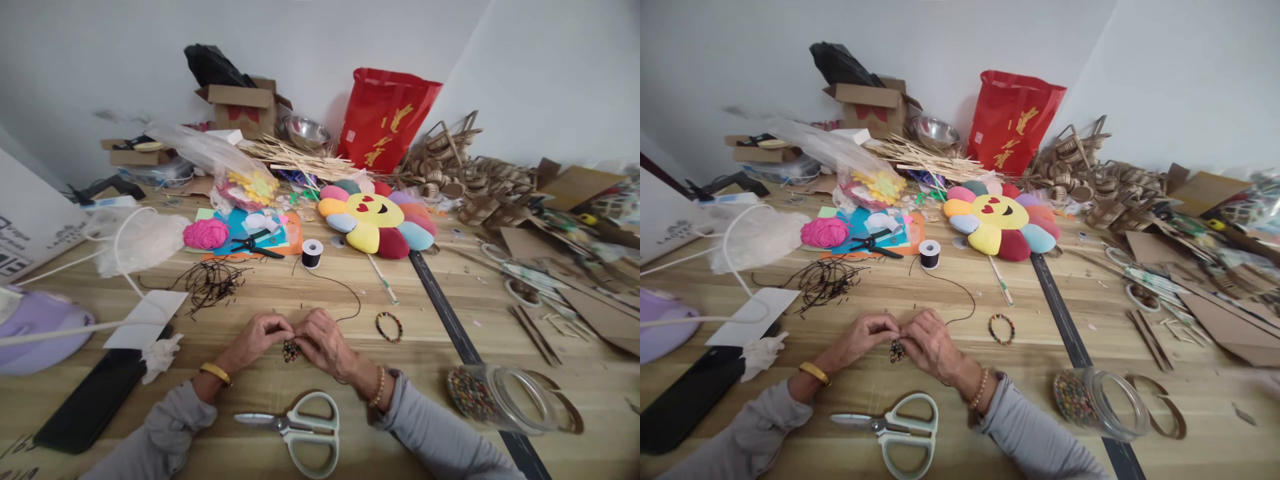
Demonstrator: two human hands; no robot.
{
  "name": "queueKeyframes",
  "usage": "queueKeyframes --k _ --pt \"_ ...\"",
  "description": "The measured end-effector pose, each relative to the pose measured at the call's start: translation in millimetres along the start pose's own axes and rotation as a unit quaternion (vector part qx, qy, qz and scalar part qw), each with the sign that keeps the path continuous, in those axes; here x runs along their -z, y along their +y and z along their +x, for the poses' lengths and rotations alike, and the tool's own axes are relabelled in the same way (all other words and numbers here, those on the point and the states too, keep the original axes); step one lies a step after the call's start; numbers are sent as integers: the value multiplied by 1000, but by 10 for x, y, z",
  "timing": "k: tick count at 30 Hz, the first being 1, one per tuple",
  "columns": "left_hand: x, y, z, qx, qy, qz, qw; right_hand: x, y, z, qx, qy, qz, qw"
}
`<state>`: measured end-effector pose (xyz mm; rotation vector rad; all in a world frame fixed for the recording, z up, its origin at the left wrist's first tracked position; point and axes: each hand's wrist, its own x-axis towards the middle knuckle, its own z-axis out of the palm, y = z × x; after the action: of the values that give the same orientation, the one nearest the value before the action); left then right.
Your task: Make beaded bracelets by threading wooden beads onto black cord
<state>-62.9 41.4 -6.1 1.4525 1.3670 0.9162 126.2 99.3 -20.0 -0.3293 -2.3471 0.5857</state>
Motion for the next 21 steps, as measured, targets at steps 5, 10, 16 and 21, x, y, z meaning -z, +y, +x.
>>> queueKeyframes --k 5,10,16,21 --pt "21 15 4 1 15 6 1000 6 1 11 -25 23 -33 999" --pt "25 -16 12 7 23 -11 1000 8 -11 -5 -11 7 14 1000" --pt "28 3 4 -2 16 -17 1000 -14 26 -15 -13 0 21 1000" --pt "22 13 -9 -11 11 10 1000 -11 47 -19 -23 8 13 1000"
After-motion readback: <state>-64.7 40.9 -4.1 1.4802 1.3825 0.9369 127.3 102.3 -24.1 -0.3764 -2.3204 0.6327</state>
